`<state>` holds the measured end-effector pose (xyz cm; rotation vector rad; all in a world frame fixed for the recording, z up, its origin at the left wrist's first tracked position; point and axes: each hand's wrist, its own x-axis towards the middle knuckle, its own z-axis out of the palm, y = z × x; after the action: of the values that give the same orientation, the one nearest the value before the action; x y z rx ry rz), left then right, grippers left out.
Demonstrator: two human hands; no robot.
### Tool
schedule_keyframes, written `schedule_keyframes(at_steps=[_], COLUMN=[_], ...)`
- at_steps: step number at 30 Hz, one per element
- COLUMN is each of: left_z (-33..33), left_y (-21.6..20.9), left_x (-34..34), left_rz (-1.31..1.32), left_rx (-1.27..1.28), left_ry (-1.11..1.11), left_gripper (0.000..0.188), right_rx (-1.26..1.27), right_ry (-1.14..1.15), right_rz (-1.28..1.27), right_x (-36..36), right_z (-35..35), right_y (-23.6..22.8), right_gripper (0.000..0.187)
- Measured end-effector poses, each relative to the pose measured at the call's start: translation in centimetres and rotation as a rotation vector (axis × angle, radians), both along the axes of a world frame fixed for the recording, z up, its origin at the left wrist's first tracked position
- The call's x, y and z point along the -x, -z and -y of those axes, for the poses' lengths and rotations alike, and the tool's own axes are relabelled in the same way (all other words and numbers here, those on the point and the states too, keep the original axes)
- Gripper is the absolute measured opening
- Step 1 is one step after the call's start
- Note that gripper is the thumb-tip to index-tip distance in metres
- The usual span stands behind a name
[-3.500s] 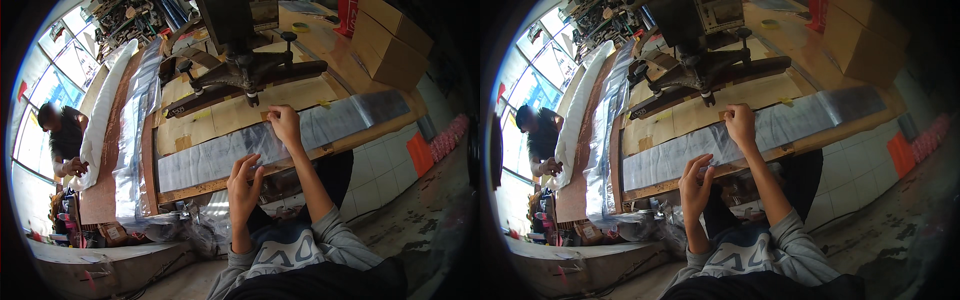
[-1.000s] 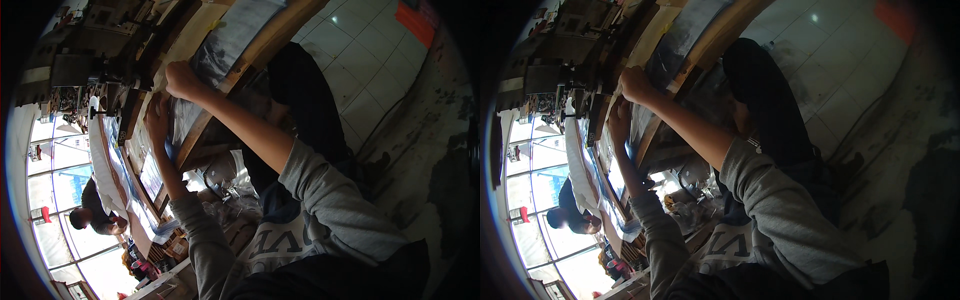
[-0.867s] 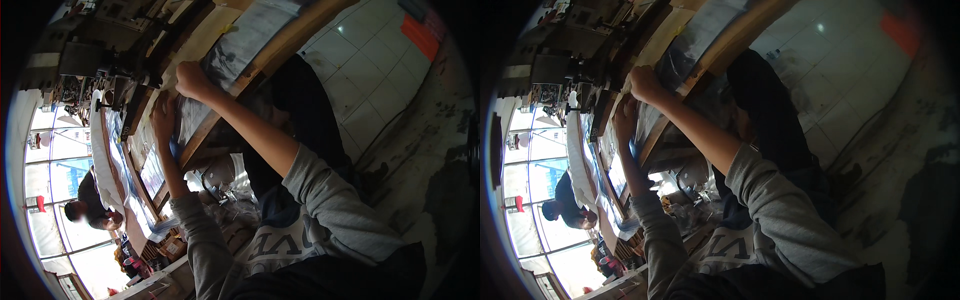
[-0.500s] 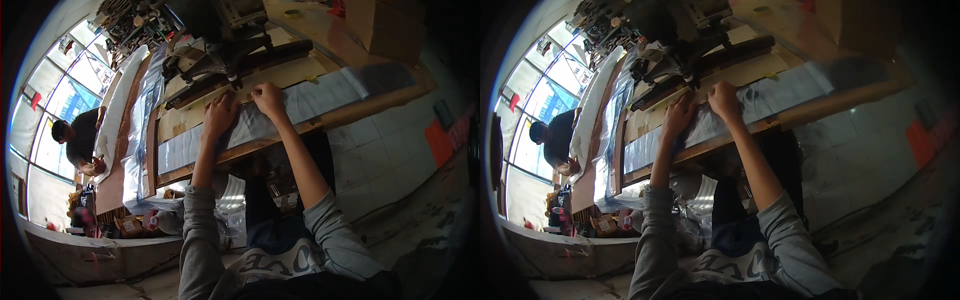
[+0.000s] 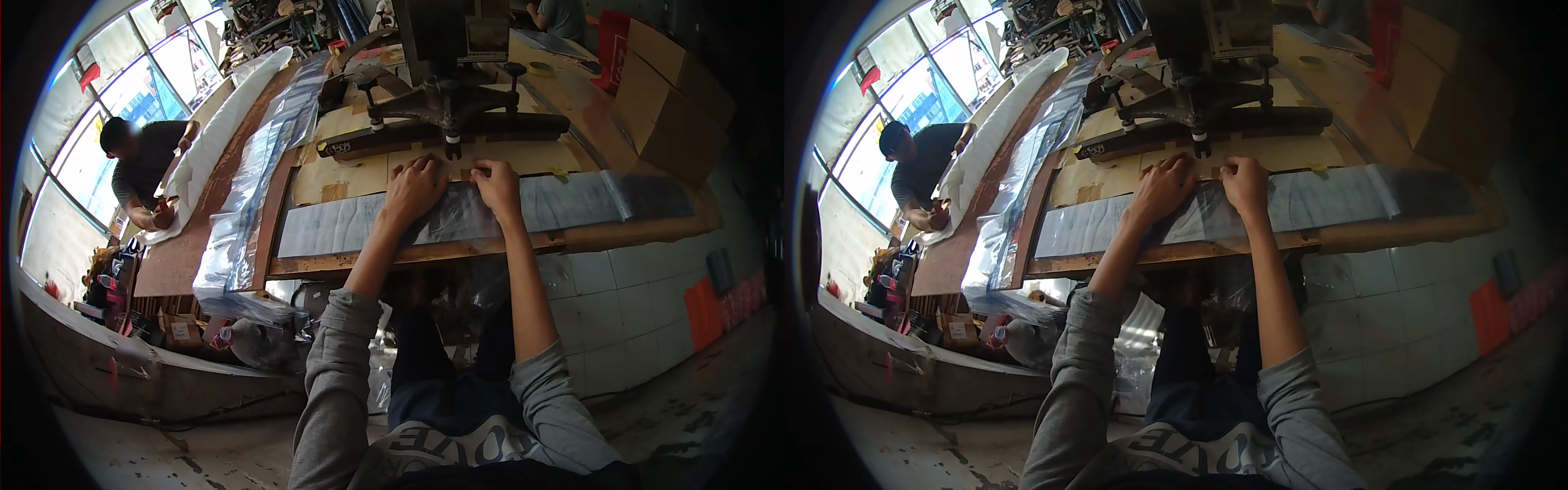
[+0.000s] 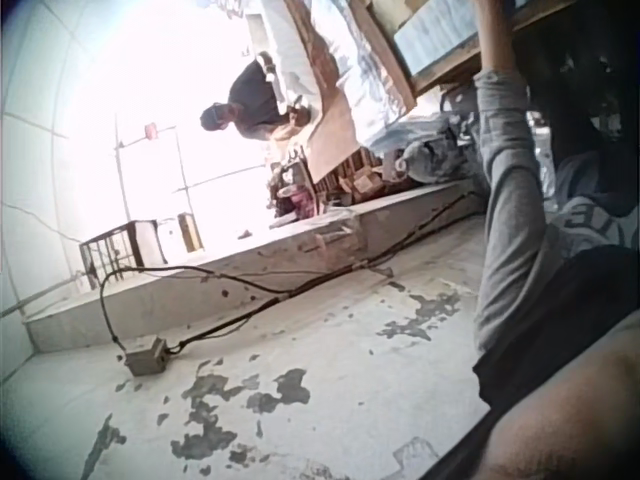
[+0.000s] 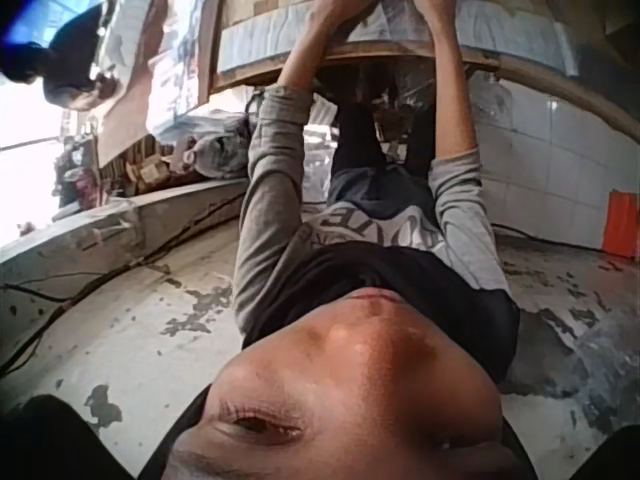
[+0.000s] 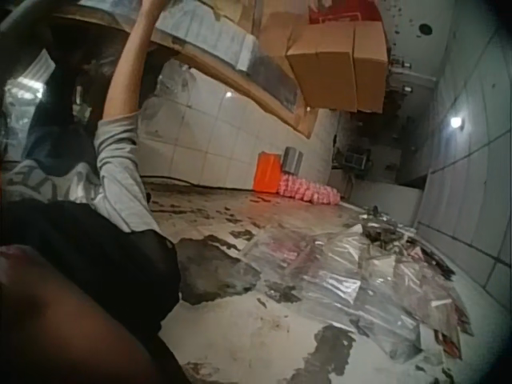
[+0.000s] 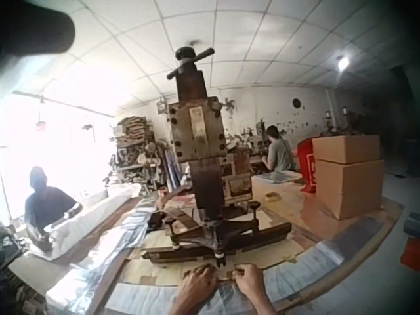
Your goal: The person positions, folds, and smooths plastic film strips on a work table along a guide by hand.
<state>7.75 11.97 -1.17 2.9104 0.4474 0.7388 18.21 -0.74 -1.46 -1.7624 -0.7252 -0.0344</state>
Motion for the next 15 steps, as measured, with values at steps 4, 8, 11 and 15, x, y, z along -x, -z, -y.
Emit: schedule_keyframes(at_steps=[4, 8, 11, 15], left_z=[-0.8, -0.3, 0.1, -0.5], left_y=[0.7, 0.7, 0.9, 1.2], left_x=[0.2, 0.2, 0.7, 1.4], left_rz=[0.056, 0.052, 0.078, 0.130], left_rx=[-0.045, -0.001, -0.022, -0.055], left_ry=[0.008, -0.002, -0.010, 0.001], left_gripper=[0.038, 0.039, 0.039, 0.036], right_rx=[-0.003, 0.027, -0.079, -0.633], right_ry=[-0.025, 0.014, 0.123, -0.195], right_rz=[-0.006, 0.028, 0.145, -0.060], right_x=[0.0, 0.1, 1.0, 8.9], right_z=[-0.6, 0.1, 1.0, 6.8], right_y=[0.6, 0.7, 0.5, -6.8], right_gripper=[0.021, 0.020, 0.019, 0.045])
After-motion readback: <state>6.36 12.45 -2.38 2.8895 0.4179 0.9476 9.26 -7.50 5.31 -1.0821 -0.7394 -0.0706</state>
